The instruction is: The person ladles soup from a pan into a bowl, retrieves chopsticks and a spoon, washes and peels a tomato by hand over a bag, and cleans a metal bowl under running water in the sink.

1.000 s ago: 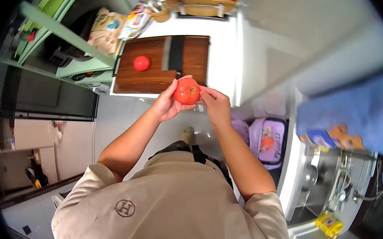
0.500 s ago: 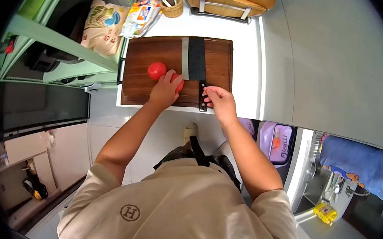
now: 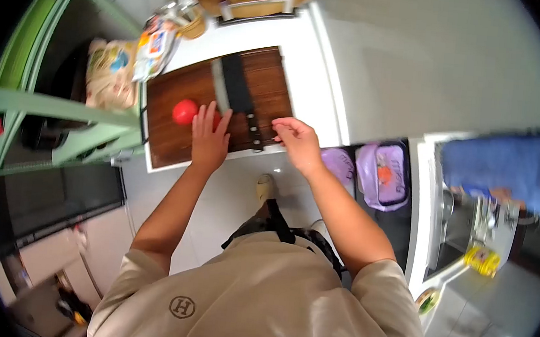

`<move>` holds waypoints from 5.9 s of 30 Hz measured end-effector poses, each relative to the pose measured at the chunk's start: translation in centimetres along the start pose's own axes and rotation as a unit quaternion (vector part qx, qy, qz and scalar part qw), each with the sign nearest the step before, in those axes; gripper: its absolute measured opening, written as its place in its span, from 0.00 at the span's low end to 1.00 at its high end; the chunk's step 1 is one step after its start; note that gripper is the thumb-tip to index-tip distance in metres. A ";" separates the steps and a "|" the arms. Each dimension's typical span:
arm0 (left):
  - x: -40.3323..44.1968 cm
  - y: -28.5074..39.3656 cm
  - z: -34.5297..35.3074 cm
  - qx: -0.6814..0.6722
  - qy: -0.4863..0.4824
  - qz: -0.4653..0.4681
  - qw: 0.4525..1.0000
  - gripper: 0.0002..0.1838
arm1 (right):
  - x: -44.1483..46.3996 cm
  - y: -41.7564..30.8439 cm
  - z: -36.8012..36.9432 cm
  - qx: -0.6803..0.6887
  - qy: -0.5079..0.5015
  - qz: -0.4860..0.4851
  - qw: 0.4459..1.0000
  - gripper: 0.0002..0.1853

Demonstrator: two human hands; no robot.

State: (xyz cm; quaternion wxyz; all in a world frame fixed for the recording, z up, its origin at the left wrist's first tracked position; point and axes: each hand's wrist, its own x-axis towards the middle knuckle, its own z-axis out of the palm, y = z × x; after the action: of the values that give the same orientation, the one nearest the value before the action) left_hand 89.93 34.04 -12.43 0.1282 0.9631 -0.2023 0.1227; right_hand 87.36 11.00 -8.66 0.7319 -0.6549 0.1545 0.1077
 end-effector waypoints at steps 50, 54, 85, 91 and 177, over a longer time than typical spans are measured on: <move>22.2 99.5 26.2 -0.627 -0.579 0.011 0.521 0.17 | -35.7 10.8 -71.5 0.286 0.594 -0.024 0.751 0.12; 23.3 103.7 30.5 -0.688 -0.569 -0.027 0.449 0.17 | -34.2 11.8 -73.5 0.273 0.607 0.010 0.746 0.14; 4.9 97.6 33.0 -0.650 -0.613 -0.244 0.377 0.19 | -25.2 12.7 -78.7 0.299 0.598 -0.102 0.737 0.19; 3.0 97.0 30.9 -0.576 -0.685 -0.367 0.253 0.29 | -25.9 12.6 -79.4 0.185 0.644 -0.105 0.735 0.21; 3.3 92.1 26.6 -0.454 -0.723 -0.168 0.493 0.25 | -40.9 9.5 -92.5 -0.615 0.559 0.025 0.556 0.15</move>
State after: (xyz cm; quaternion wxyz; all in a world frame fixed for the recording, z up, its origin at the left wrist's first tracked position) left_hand 58.97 -56.52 -18.26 0.3748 0.5394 -0.0861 -0.7491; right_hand 38.08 -77.80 -11.19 -0.0849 -0.8705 0.4451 -0.1923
